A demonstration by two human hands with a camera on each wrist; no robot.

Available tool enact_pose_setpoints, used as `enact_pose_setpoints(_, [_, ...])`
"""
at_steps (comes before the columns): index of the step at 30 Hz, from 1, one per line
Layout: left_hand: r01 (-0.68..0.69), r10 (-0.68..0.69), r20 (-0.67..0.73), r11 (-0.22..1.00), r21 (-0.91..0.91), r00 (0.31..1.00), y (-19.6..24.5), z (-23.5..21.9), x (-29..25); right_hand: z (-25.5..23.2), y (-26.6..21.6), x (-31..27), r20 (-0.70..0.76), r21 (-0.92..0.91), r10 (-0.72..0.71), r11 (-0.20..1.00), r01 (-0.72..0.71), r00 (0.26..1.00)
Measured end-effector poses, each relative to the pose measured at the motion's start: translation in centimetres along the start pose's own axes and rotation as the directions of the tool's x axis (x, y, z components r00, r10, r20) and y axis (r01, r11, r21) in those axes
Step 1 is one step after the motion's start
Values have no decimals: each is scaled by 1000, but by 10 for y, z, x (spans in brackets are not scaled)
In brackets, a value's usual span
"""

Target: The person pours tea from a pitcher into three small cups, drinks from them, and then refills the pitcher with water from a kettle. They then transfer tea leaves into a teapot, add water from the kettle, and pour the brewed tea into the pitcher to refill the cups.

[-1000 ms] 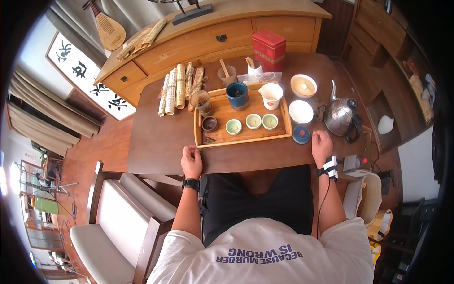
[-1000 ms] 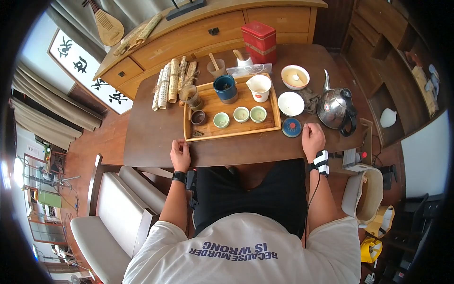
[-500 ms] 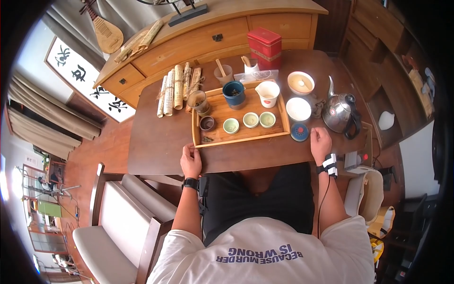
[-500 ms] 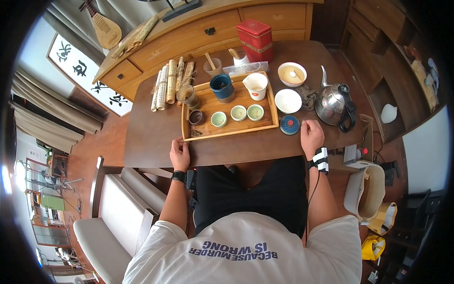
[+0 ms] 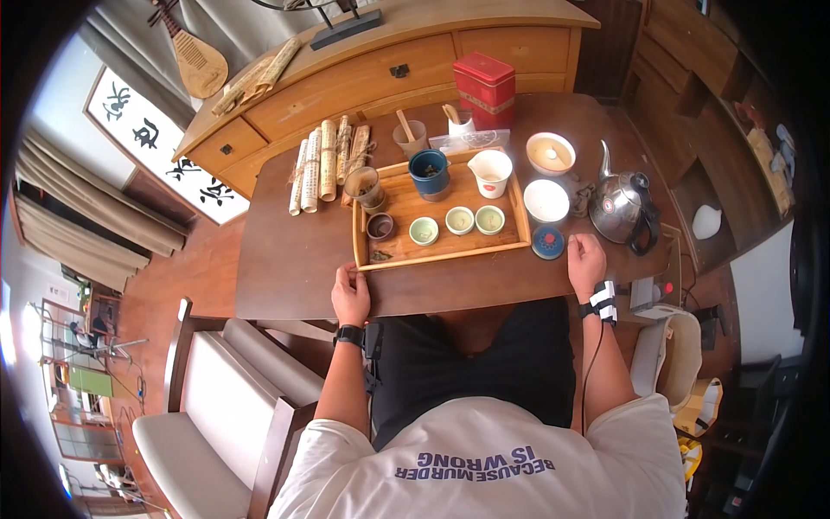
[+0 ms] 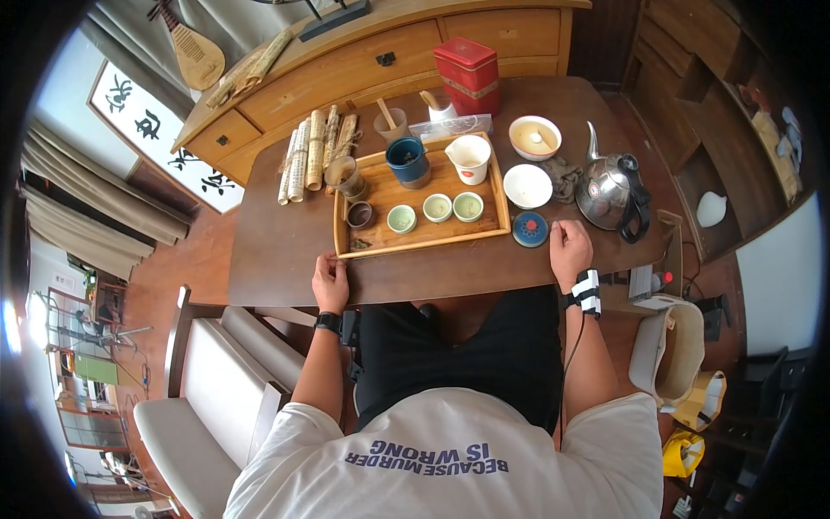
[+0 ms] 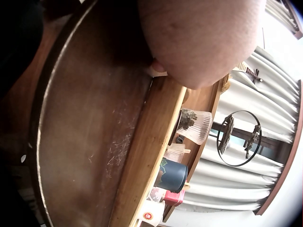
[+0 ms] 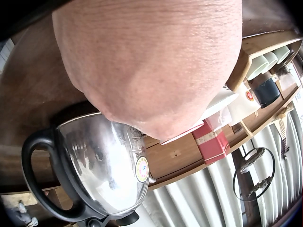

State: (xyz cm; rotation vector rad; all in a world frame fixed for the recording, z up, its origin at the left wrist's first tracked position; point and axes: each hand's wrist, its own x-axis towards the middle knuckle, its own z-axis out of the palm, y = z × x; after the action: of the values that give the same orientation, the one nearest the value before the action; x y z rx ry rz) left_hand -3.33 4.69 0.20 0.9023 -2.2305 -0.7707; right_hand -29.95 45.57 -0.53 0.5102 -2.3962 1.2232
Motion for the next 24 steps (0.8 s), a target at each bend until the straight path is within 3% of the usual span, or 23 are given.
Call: enact_pose_setpoints(24, [-33, 32, -13, 999, -4, 999, -4, 2, 0, 1, 1, 0, 0, -8, 10, 1000, -10, 1000])
